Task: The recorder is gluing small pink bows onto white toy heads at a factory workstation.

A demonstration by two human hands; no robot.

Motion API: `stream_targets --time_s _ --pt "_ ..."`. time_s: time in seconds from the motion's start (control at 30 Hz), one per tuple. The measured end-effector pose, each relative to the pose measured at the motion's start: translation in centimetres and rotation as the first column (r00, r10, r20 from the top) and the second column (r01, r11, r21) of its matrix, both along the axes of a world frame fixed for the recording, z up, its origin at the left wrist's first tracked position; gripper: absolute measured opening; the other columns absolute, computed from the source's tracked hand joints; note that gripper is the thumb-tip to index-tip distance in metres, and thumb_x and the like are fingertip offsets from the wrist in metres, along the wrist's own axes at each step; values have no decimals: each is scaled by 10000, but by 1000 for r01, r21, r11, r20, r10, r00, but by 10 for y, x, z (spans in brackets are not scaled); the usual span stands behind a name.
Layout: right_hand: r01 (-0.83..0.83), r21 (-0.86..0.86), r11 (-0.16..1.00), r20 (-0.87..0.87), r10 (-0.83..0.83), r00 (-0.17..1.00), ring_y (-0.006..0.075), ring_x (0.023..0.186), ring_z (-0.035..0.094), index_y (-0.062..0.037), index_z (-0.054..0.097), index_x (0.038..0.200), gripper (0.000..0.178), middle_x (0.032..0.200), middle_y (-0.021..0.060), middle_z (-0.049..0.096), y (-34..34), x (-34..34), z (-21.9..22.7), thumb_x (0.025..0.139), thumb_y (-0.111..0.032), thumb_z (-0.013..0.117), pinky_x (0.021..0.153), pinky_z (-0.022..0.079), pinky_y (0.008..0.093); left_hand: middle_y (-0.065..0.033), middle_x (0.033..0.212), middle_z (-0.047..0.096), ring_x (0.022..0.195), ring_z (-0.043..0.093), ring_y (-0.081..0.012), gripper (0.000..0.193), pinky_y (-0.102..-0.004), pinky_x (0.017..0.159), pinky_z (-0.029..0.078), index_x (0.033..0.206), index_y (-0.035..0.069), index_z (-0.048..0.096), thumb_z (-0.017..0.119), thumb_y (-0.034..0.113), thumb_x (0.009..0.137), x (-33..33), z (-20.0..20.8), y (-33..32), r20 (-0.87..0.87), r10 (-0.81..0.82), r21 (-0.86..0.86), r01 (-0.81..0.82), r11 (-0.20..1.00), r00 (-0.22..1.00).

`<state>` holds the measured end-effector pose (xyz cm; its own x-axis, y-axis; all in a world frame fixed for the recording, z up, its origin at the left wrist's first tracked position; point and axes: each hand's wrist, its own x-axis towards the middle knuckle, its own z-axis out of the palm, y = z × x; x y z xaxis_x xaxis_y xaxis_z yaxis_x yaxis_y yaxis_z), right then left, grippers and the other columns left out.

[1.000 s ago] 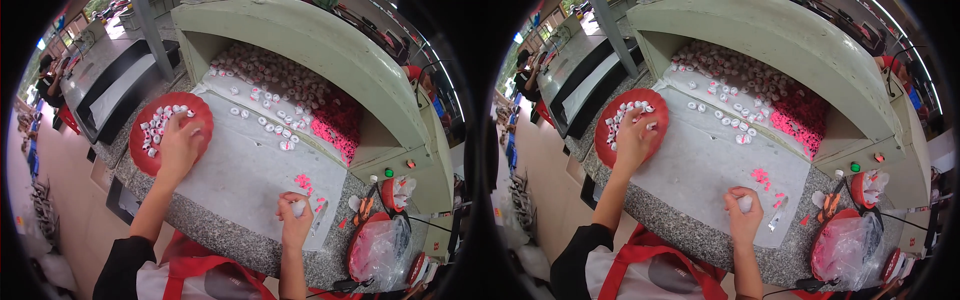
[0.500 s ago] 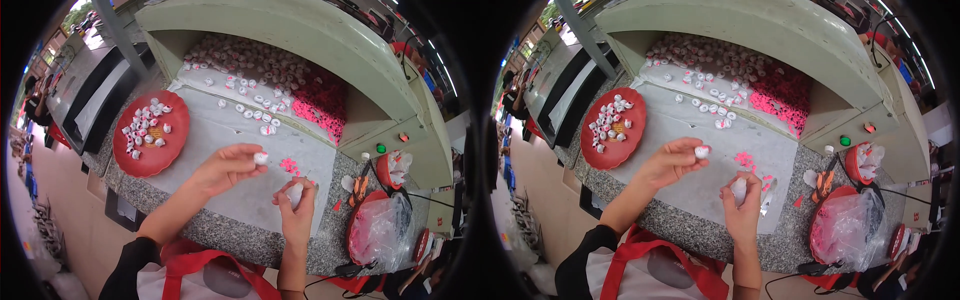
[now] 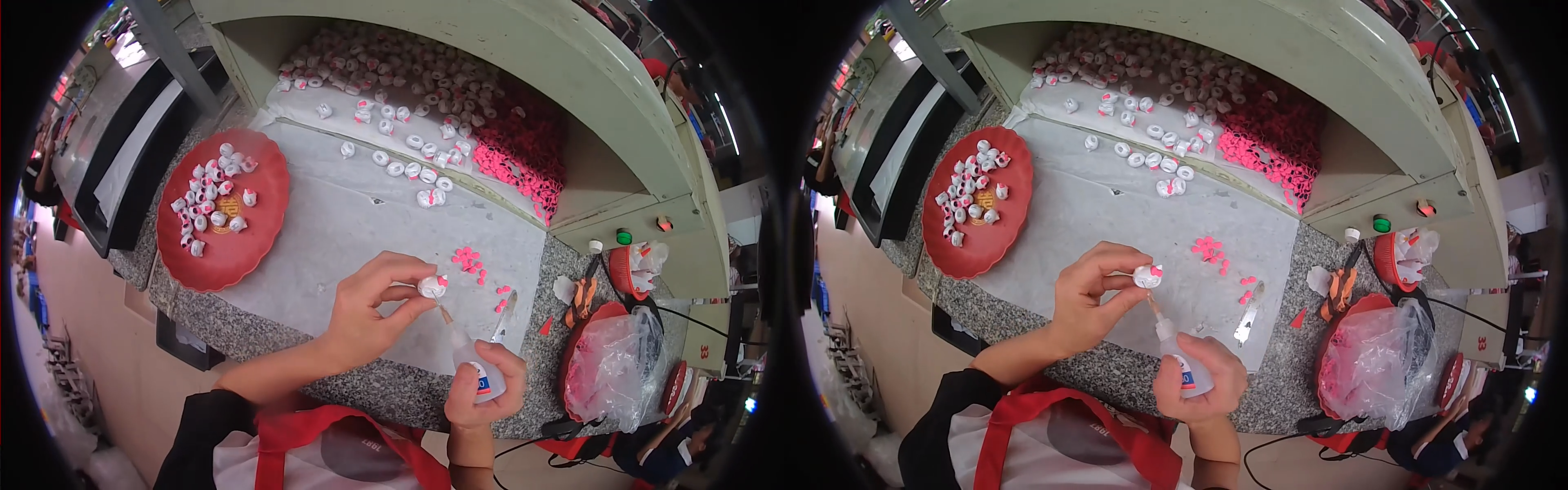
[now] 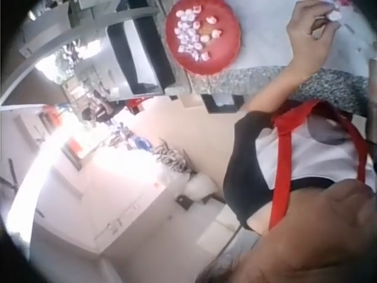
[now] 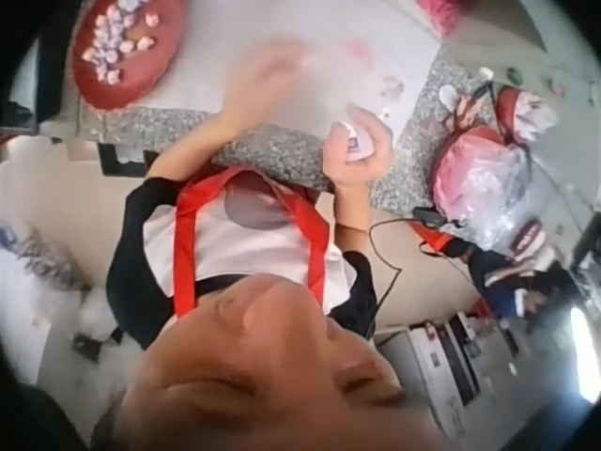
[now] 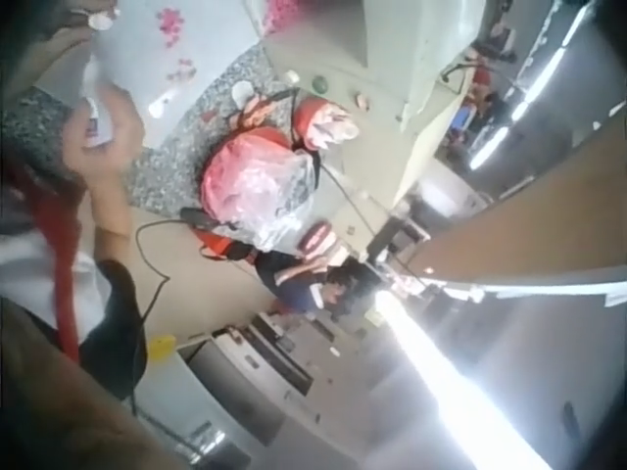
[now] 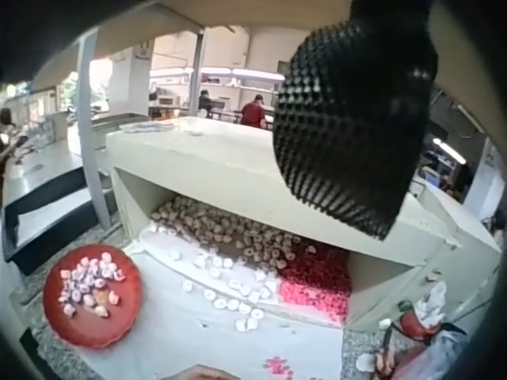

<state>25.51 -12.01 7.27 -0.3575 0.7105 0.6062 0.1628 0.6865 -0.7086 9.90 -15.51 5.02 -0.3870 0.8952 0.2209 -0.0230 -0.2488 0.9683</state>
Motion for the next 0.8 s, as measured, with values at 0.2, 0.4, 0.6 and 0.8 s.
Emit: stream_targets --time_s 0.2,0.4,0.6,0.8 --pt "-23 64 998 2 23 1000 193 459 537 28 521 893 260 682 117 585 5 -2 -1 650 -28 595 435 439 273 -122 1025 497 933 549 -188 324 -298 800 509 1032 -42 517 576 -120 723 -1 -2 0 50 4 -37 -2 999 999" --pt "-25 70 997 -1 25 1000 200 468 546 32 526 899 256 683 113 585 9 0 -3 661 -32 596 436 439 276 -128 1025 497 935 549 -192 316 -296 802 509 1022 -44 526 580 -118 720 2 -1 1 41 7 -39 -6 999 999" --pt "-52 72 996 13 51 999 198 466 545 28 538 875 236 696 100 595 6 -5 -3 657 -35 601 436 442 279 -133 1026 500 932 554 -195 322 -280 786 514 1016 -39 541 584 -127 709 0 0 0 -54 33 -21 -34 999 998" --pt "-48 61 997 27 46 999 191 459 538 28 542 859 227 695 98 596 8 -3 2 648 -34 600 428 435 273 -133 1015 508 918 562 -192 318 -263 770 517 1006 -30 560 589 -126 704 -3 3 1 -163 79 -3 -80 997 984"
